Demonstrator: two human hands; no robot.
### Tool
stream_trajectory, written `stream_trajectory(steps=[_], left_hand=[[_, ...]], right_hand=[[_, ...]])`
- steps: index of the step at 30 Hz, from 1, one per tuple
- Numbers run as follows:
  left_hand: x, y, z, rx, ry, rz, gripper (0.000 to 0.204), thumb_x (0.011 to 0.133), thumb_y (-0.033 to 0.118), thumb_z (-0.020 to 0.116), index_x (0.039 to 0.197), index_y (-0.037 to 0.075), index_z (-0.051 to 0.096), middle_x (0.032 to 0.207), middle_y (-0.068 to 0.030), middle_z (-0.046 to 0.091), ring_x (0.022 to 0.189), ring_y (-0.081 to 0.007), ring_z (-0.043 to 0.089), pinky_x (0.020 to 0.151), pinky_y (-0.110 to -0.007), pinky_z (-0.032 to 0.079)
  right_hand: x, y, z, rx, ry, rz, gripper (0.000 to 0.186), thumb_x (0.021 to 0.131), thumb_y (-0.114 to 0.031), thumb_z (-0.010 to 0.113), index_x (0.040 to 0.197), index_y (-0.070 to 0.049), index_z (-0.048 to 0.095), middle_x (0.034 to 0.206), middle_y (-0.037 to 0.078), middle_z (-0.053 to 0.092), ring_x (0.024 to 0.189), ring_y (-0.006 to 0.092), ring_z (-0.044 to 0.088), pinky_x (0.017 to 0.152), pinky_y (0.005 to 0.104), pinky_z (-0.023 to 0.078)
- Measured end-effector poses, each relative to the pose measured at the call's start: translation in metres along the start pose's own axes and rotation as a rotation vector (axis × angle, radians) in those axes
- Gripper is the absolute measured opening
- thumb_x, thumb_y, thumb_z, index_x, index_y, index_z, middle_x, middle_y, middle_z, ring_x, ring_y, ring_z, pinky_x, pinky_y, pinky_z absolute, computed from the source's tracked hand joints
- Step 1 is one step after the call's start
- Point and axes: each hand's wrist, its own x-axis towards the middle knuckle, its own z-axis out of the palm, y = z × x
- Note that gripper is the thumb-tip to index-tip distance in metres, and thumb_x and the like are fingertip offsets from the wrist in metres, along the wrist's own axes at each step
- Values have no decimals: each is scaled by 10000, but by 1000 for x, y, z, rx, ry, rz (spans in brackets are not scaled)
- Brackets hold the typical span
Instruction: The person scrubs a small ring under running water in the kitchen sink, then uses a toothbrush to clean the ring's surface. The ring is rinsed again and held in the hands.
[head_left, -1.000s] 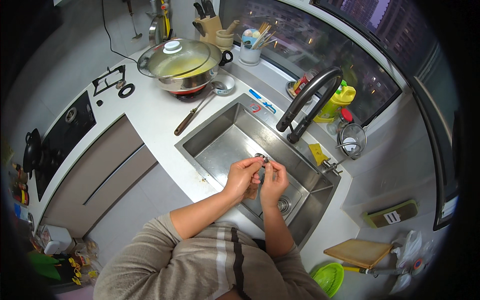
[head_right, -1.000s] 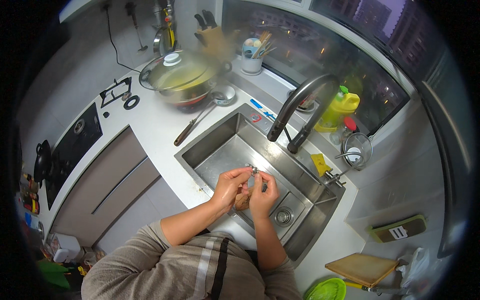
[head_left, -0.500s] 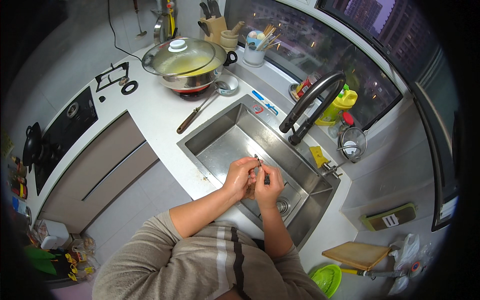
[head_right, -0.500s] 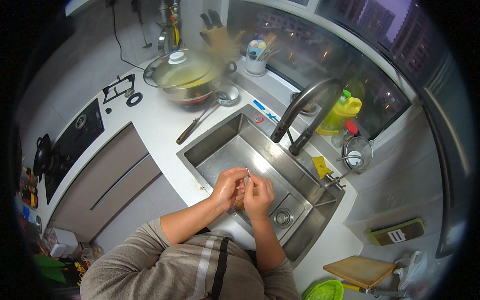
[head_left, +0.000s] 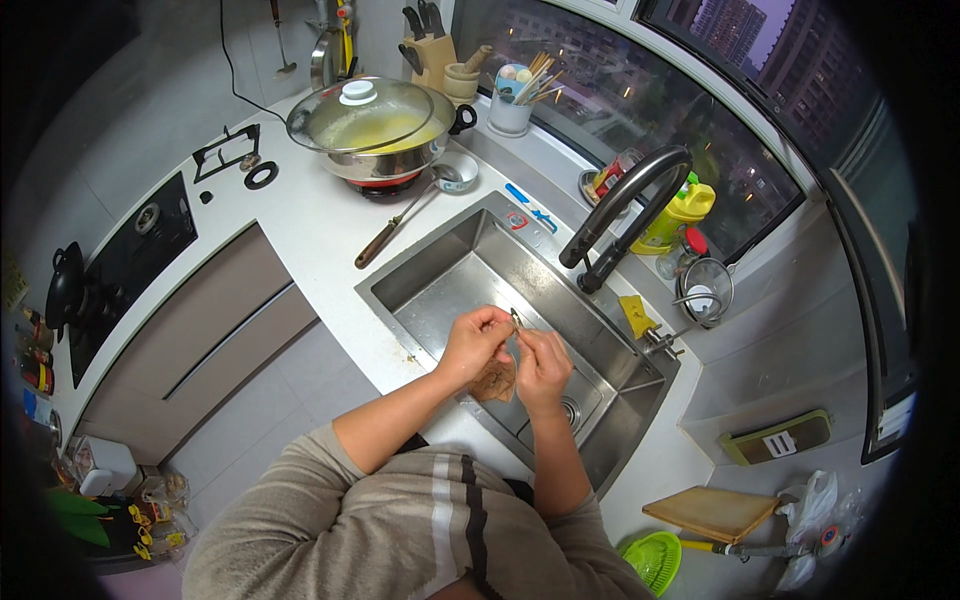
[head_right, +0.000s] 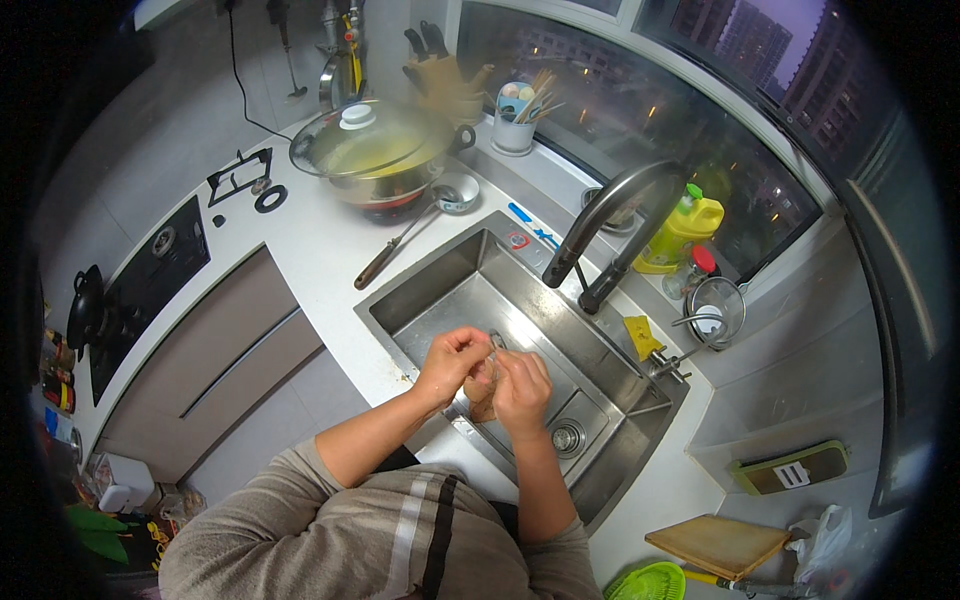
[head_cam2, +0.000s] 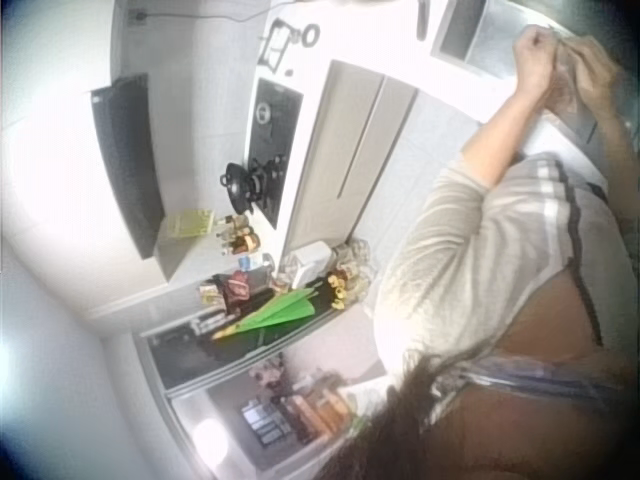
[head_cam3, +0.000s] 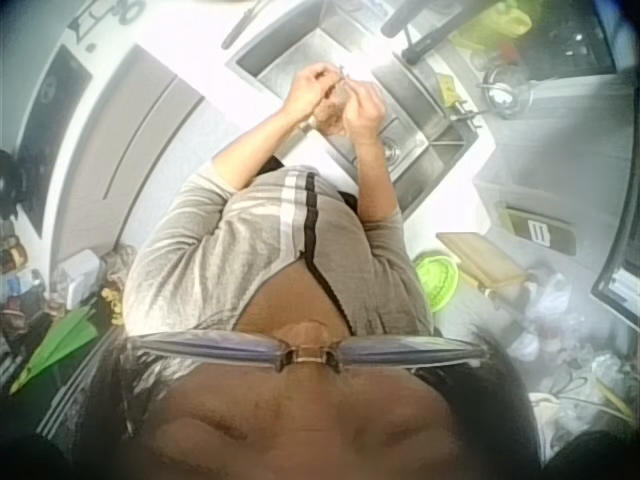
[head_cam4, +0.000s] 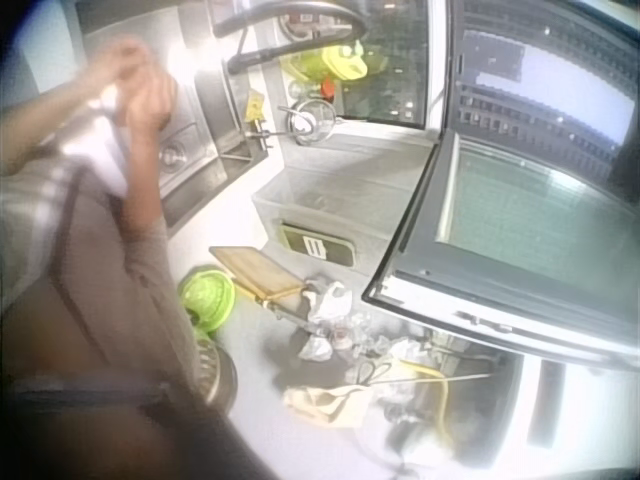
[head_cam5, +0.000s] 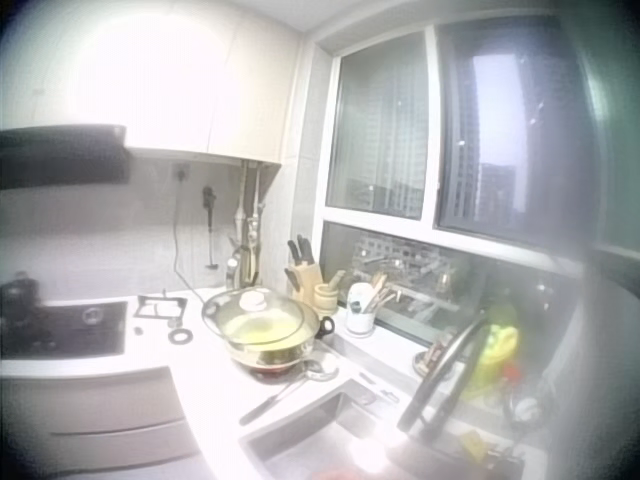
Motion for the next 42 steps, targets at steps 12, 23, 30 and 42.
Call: stream_trajectory(steps=[12, 23, 30, 42], left_hand=[[-3, 6, 6, 22, 0, -75, 122, 862, 111, 568, 890, 2, 613, 680, -12, 571, 545, -64, 527, 509, -200, 469], [2, -13, -1, 352, 87, 279, 110, 841, 98, 609, 862, -10, 605, 685, 13, 541, 592, -41, 485, 526, -202, 415], [2, -14, -6, 490, 109, 264, 117, 819, 103, 614, 824, -10, 587, 683, 25, 513, 596, -41, 465, 521, -202, 406], [2, -12, -10, 407, 11, 181, 118, 791, 53, 615, 862, -17, 551, 691, 12, 465, 608, -58, 489, 469, -223, 458]], right_hand=[[-13, 7, 17, 165, 177, 465, 81, 791, -2, 619, 866, 21, 600, 747, 110, 636, 638, 189, 613, 583, 293, 484], [-3, -5, 10, 4, -6, 275, 88, 808, 24, 590, 893, 22, 612, 779, 105, 650, 671, 172, 647, 605, 270, 509], [0, -7, 6, -85, -75, 112, 106, 809, -21, 571, 905, -8, 616, 770, 140, 620, 656, 314, 613, 566, 371, 487], [-1, -9, 8, 17, -27, 257, 122, 793, 29, 589, 906, 27, 635, 784, 124, 649, 650, 193, 628, 581, 287, 488]])
